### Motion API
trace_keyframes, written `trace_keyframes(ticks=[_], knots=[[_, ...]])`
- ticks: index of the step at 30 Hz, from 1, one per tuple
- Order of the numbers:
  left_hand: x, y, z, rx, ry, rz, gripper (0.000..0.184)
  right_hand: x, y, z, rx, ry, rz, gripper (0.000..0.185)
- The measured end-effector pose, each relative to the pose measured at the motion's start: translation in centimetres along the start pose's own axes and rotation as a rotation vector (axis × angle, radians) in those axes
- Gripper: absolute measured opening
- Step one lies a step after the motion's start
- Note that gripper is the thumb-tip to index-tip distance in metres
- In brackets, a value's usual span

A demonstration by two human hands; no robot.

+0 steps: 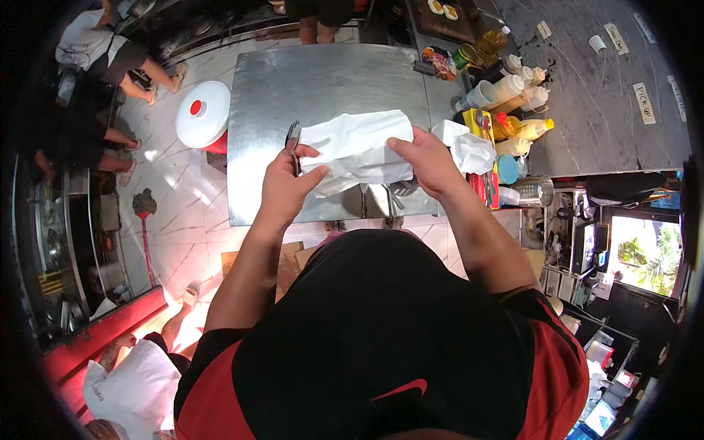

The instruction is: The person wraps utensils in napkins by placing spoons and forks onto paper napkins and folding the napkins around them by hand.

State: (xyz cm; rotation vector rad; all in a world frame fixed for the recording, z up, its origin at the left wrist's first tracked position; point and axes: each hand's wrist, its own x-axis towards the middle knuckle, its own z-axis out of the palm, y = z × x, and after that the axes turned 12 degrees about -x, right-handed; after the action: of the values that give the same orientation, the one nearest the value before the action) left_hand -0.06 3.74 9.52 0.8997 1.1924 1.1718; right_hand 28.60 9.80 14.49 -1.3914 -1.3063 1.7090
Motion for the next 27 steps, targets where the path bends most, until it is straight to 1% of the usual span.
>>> trace_keyframes(ticks=[3,5,9,12,14,17,18,20,24,26,27], knots=[[0.1,-0.4,0.2,-0.019,0.032,0.056,0.032,-0.1,0.1,0.0,-0.016,0.002,-0.029,0.039],[0.0,0.0,0.3,-0.019,0.037,0.011,0.033,-0.1,0.3,-0.3,-0.056,0.015,-0.065,0.046],[-0.1,0.6,0.1,-0.045,0.045,-0.067,0.034,-1.5,-0.4,-0.5,-0.523,0.056,-0.293,0.048],[-0.1,0.7,-0.1,-0.097,0.017,-0.071,0.032,-2.2,-1.7,-0.2,-0.856,0.092,-0.439,0.041],[0.2,0.3,-0.5,-0.011,0.011,-0.049,0.031,-1.2,-1.0,-1.0,-0.976,0.071,-0.534,0.033],[0.5,0.1,-1.0,0.127,-0.009,0.013,0.031,-0.9,-0.9,-1.1,-1.032,0.129,-0.62,0.02],[0.5,0.3,-1.0,0.175,-0.019,0.037,0.03,-0.8,-0.8,-1.2,-1.04,0.133,-0.631,0.019],[0.4,0.8,-1.0,0.238,-0.019,0.001,0.028,-0.7,-0.8,-1.5,-1.055,0.143,-0.654,0.015],[0.1,2.0,-1.1,0.391,-0.009,0.001,0.024,-1.0,-1.2,-1.4,-1.055,0.159,-0.626,0.013],[0.4,0.9,-1.5,0.408,-0.041,0.301,0.023,-1.0,-1.5,-1.5,-1.07,0.167,-0.641,0.014],[1.0,-0.9,-2.4,0.412,-0.052,0.304,0.021,-0.8,-1.1,-1.9,-1.085,0.15,-0.637,0.016]])
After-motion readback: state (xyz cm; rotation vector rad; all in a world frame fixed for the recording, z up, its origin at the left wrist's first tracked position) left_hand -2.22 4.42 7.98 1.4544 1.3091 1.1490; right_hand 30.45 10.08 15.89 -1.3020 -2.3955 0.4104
